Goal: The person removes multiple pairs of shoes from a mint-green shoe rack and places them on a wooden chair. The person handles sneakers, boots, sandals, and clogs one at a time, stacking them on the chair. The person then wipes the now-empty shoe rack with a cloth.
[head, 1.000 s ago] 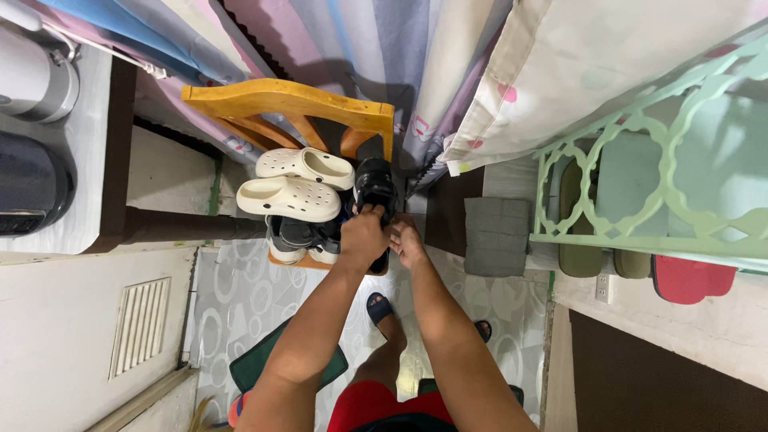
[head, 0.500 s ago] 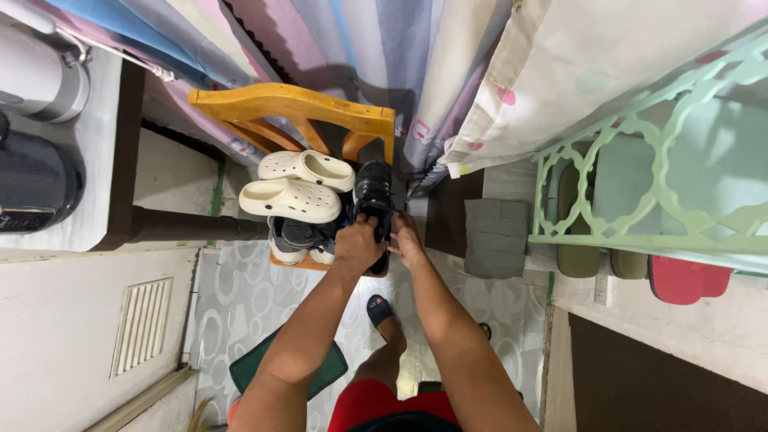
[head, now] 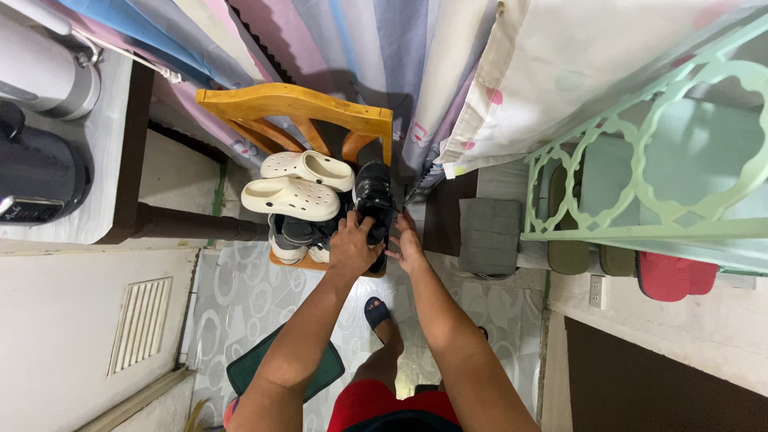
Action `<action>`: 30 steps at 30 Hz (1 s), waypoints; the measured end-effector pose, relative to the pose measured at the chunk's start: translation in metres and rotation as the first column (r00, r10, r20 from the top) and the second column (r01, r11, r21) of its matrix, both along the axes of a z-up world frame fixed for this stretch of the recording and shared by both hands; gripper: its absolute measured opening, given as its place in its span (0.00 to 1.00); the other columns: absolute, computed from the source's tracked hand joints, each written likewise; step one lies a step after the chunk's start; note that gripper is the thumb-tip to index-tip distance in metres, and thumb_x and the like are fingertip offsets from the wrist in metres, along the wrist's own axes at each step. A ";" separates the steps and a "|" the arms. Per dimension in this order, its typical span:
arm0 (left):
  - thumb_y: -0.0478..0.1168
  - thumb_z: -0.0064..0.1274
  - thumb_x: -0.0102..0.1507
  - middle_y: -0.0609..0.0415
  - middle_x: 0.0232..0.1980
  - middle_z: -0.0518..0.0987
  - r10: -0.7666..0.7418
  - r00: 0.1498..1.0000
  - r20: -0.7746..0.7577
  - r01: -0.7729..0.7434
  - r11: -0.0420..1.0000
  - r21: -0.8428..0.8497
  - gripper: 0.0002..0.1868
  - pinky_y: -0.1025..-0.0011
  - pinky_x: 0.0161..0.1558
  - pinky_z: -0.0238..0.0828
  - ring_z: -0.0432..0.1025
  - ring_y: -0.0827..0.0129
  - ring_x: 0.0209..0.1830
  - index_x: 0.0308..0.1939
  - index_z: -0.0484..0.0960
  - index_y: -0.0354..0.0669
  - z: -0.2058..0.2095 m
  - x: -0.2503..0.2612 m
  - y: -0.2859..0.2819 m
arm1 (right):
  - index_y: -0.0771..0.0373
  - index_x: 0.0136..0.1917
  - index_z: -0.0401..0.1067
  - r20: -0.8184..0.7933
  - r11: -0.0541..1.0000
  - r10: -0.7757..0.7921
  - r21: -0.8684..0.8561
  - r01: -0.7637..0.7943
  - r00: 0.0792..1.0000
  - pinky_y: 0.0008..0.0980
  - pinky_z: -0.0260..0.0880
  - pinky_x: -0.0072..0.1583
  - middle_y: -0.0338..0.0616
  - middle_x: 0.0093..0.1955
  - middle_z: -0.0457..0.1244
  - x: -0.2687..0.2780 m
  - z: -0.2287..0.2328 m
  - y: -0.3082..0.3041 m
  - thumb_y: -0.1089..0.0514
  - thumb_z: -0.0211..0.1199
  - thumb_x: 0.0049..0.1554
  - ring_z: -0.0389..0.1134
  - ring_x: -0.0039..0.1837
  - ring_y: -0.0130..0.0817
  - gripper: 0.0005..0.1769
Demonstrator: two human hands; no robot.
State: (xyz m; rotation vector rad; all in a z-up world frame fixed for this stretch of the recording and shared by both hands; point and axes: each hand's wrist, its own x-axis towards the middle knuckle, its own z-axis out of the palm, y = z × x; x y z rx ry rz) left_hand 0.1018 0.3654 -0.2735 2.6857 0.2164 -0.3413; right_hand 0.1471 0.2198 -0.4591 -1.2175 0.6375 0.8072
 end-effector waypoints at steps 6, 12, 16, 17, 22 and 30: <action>0.42 0.68 0.49 0.46 0.65 0.68 0.049 0.995 0.083 -0.052 0.998 0.027 0.27 0.58 0.51 0.75 0.69 0.48 0.60 0.53 0.81 0.47 -0.015 -0.003 0.011 | 0.49 0.83 0.47 0.010 0.995 0.078 0.055 -0.078 0.997 0.60 0.63 0.69 0.38 0.86 0.42 -0.008 0.003 0.022 0.25 0.45 0.60 0.48 0.81 0.50 0.47; 0.46 0.63 0.56 0.45 0.66 0.66 0.037 0.988 -0.149 -0.012 0.986 0.164 0.28 0.57 0.53 0.75 0.70 0.50 0.61 0.60 0.77 0.46 -0.022 -0.001 0.014 | 0.40 0.82 0.48 0.043 0.981 0.175 -0.090 -0.171 0.984 0.63 0.58 0.68 0.37 0.84 0.47 -0.004 0.013 0.027 0.28 0.48 0.59 0.49 0.80 0.50 0.42; 0.45 0.63 0.54 0.45 0.69 0.63 0.041 0.991 -0.130 -0.024 0.991 0.132 0.33 0.57 0.53 0.76 0.70 0.50 0.61 0.63 0.73 0.46 -0.022 -0.004 0.008 | 0.40 0.81 0.51 0.082 0.984 0.157 -0.098 -0.149 0.984 0.63 0.59 0.68 0.39 0.82 0.50 -0.004 0.017 0.024 0.29 0.48 0.60 0.50 0.79 0.51 0.40; 0.46 0.64 0.54 0.44 0.69 0.63 0.047 0.992 -0.120 -0.032 0.992 0.125 0.34 0.57 0.53 0.75 0.69 0.50 0.61 0.63 0.72 0.46 -0.019 -0.003 0.008 | 0.40 0.81 0.50 0.078 0.985 0.154 -0.096 -0.146 0.985 0.63 0.59 0.68 0.39 0.82 0.49 -0.002 0.018 0.025 0.29 0.48 0.60 0.50 0.79 0.51 0.40; 0.48 0.66 0.52 0.44 0.69 0.63 0.081 0.996 -0.040 -0.076 0.992 0.101 0.38 0.56 0.55 0.74 0.68 0.49 0.63 0.64 0.71 0.46 -0.002 -0.005 0.008 | 0.42 0.80 0.52 0.099 0.986 0.131 -0.117 -0.119 0.986 0.60 0.60 0.68 0.39 0.81 0.51 0.001 0.013 0.022 0.32 0.49 0.61 0.53 0.78 0.48 0.37; 0.47 0.68 0.52 0.45 0.64 0.70 0.141 0.928 0.346 -0.133 0.990 -0.046 0.34 0.50 0.56 0.65 0.66 0.47 0.63 0.62 0.77 0.49 0.045 -0.024 -0.009 | 0.59 0.74 0.62 0.700 0.921 0.212 -0.377 0.101 0.682 0.38 0.55 0.74 0.53 0.74 0.57 -0.027 0.058 0.007 0.59 0.64 0.58 0.56 0.77 0.47 0.31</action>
